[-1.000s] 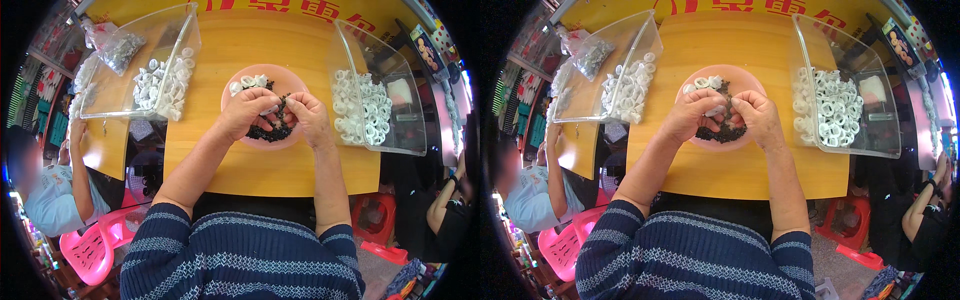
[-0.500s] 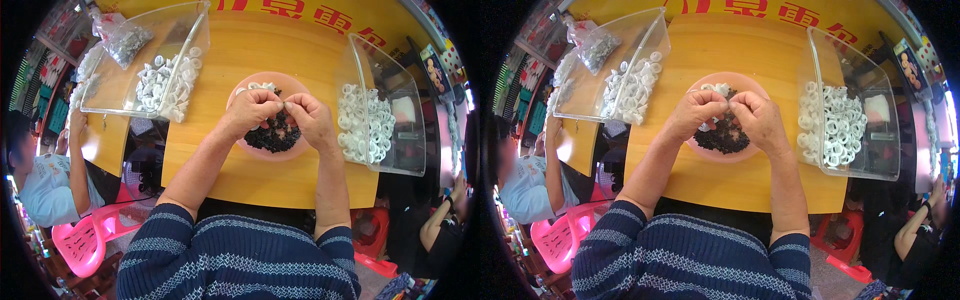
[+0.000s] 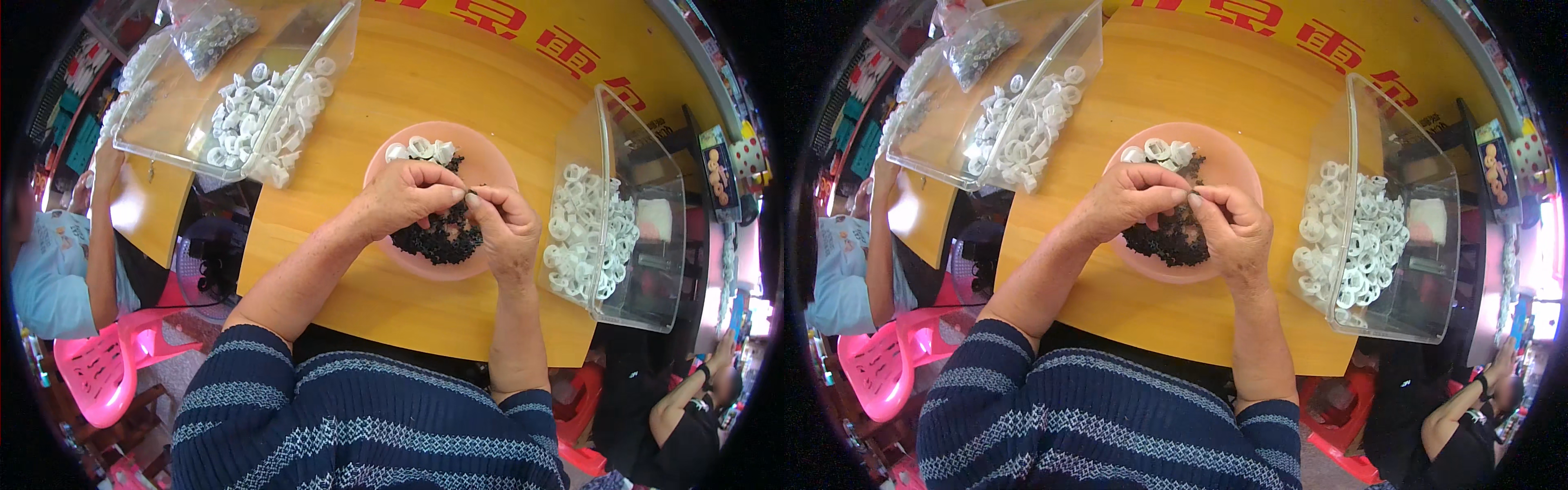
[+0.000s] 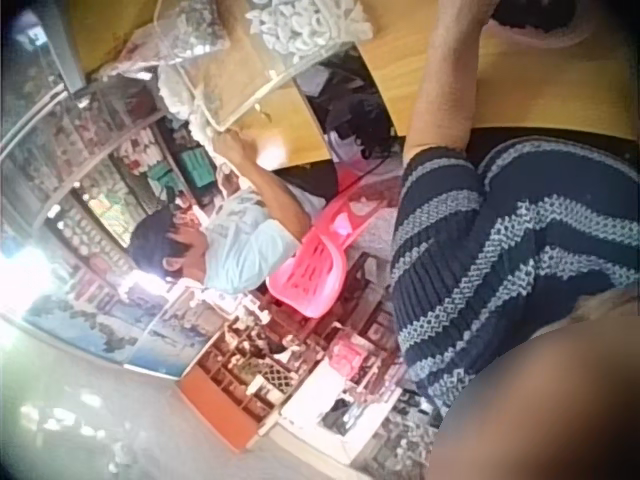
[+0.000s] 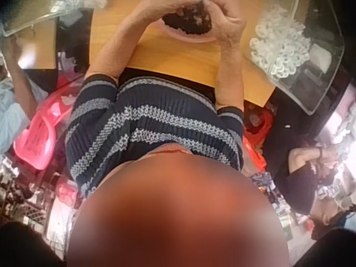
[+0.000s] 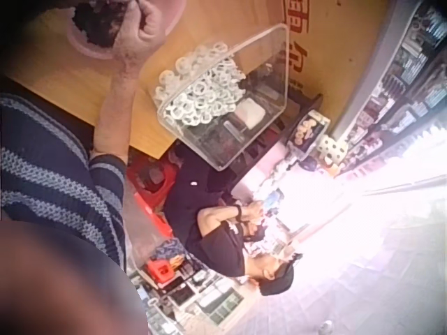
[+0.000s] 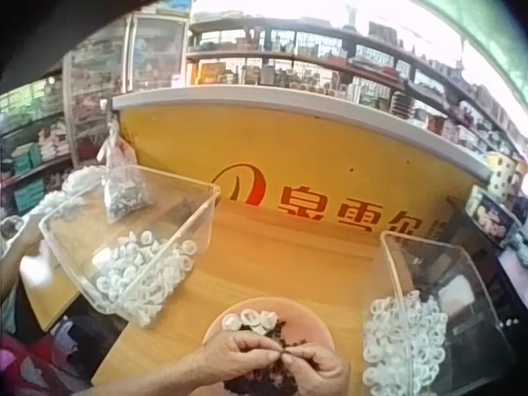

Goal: The person assembles plastic components by inserting small black pieces into white plastic housings by hand and tossing the finished parts into a container.

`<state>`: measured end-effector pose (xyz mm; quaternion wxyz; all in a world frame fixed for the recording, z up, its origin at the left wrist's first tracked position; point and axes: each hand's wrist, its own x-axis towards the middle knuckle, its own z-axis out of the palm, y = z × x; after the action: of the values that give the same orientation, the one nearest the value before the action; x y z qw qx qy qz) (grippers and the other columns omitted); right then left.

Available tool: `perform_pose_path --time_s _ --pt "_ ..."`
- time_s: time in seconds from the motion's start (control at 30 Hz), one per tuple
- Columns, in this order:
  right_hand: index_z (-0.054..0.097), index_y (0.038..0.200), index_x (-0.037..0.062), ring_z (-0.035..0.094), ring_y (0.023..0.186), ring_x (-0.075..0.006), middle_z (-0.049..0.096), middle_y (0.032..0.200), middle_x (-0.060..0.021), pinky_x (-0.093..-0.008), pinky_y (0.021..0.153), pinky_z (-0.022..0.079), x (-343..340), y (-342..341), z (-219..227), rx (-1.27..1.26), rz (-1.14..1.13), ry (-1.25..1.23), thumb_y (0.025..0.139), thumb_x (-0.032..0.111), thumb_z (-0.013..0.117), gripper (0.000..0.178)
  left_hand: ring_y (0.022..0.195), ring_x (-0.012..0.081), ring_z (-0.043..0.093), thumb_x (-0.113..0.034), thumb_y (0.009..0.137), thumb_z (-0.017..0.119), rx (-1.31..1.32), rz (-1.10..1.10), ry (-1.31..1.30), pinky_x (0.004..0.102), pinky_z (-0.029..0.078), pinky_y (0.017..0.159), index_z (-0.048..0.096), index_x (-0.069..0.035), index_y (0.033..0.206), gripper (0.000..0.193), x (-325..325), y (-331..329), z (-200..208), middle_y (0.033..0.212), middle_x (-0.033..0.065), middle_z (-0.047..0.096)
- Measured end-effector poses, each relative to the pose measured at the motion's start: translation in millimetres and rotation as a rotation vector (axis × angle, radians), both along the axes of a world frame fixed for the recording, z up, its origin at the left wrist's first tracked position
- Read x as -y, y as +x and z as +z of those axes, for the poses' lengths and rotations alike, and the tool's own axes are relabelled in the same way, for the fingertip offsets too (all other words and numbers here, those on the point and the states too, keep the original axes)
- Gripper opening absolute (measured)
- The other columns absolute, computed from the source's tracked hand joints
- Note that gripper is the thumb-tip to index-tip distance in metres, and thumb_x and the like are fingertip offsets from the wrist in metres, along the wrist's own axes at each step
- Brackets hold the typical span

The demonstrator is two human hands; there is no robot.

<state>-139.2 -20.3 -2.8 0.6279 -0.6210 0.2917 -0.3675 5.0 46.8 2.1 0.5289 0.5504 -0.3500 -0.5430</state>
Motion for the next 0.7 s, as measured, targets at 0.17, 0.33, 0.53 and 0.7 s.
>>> perform_pose_path --time_s 0.17,0.33,0.53,0.7 --pt "0.061 0.084 -0.0008 0.054 0.062 -0.0052 0.059 0.071 -0.0017 -0.0184 0.055 0.045 -1.5 3.5 -6.3 -0.081 -0.024 -0.096 0.078 0.004 0.058 0.008 0.06 0.0036 0.05 -0.015 0.076 0.06 0.043 0.053 -0.01 0.0166 0.041 0.05 0.062 -0.004 0.081 0.012 -3.6 -1.2 -1.4 0.07 -0.0022 0.056" --pt "0.06 0.084 -0.0007 0.054 0.061 -0.007 0.059 0.07 -0.0043 -0.0203 0.054 0.045 -0.5 4.9 -13.8 -0.11 -0.043 -0.163 0.08 0.006 0.056 0.009 0.06 0.0028 0.049 -0.013 0.074 0.06 0.207 0.111 -0.113 0.0172 0.04 0.051 0.061 -0.003 0.077 0.01 -1.6 -7.2 -7.1 0.069 -0.0033 0.054" --pt "0.057 0.081 0.0004 0.057 0.063 -0.0207 0.057 0.071 -0.0109 -0.0278 0.056 0.045 2.9 4.6 -3.9 -0.251 -0.077 -0.649 0.076 0.004 0.057 0.007 0.065 0.0148 0.053 -0.01 0.069 0.058 0.649 0.168 -0.241 0.0255 0.042 0.058 0.059 -0.003 0.074 0.009 -5.0 -7.8 -4.2 0.07 0.0055 0.055" --pt "0.055 0.076 0.0013 0.055 0.063 -0.0266 0.055 0.07 -0.0122 -0.0305 0.057 0.045 5.1 1.3 -1.4 -0.276 -0.016 -0.875 0.072 0.002 0.058 0.005 0.064 0.0164 0.053 -0.007 0.068 0.058 0.813 0.203 -0.359 0.0266 0.042 0.058 0.057 -0.004 0.072 0.006 -4.8 -7.7 -9.0 0.07 0.0074 0.055"
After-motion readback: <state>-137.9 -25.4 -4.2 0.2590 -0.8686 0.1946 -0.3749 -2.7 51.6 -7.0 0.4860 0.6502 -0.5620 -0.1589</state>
